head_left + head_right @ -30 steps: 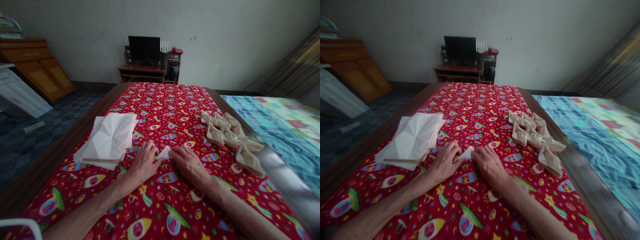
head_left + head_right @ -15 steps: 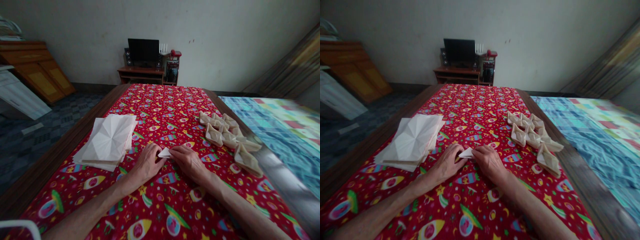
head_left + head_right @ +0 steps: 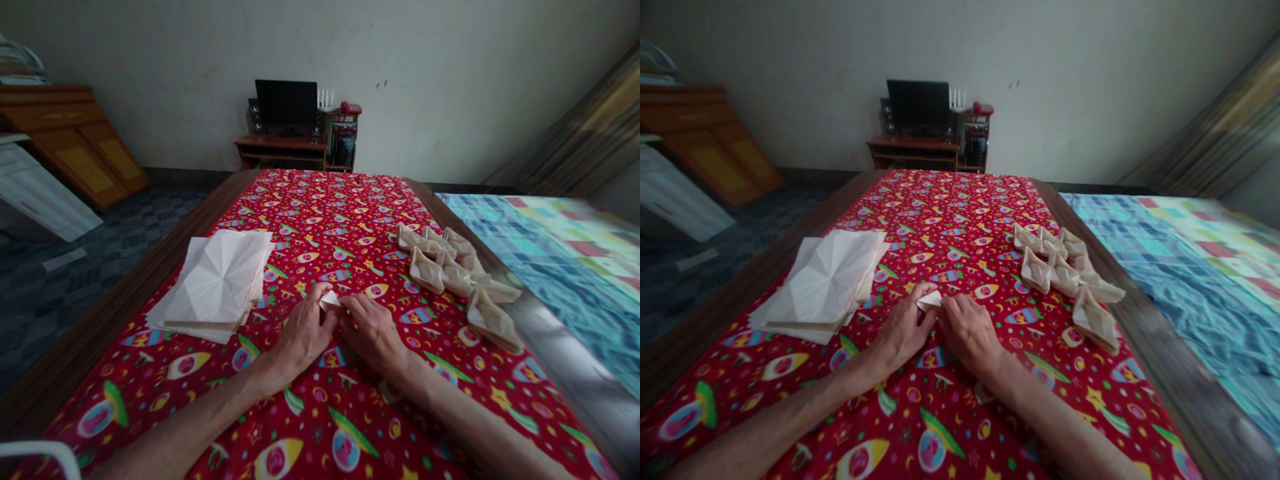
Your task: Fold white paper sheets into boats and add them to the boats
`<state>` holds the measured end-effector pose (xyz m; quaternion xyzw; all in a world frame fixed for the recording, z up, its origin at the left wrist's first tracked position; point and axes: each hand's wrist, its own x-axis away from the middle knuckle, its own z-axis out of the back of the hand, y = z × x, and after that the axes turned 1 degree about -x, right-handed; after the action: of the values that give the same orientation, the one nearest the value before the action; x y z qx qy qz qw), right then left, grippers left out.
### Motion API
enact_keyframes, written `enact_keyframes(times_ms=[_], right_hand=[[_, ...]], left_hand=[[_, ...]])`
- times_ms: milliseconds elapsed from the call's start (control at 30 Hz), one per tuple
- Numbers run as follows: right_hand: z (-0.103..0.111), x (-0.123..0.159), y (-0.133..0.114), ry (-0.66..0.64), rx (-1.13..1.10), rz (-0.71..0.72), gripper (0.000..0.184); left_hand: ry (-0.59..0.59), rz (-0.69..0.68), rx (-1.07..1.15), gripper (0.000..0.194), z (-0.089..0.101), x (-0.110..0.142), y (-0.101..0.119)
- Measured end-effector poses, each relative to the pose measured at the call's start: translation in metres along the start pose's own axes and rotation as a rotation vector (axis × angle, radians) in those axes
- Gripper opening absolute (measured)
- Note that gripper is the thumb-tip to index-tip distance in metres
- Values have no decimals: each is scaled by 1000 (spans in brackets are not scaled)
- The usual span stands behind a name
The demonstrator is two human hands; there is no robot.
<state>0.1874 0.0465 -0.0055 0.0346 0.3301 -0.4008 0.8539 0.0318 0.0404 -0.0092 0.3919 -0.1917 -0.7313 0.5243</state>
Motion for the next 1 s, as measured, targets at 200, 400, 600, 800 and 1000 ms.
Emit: enact_keyframes(times_ms=[200,400,600,800,1000], right_hand=[[3,-1,-5,-50,-233,-178,9],[4,-1,4,-144,-68,-159,16],[7,2,7,-256,164,-97,10],[16,7,11,-369,250,34,19],[29,10,13,-408,216,165,22]], left_hand=[[-48,-57,-61,50,4,-3,-3],[-126,-113,-146,49,7,-4,-5],[-163,-175,-210,39,8,-1,-15],[-196,-289,-369,20,14,3,-11],[-301,-457,-545,20,25,3,-3]])
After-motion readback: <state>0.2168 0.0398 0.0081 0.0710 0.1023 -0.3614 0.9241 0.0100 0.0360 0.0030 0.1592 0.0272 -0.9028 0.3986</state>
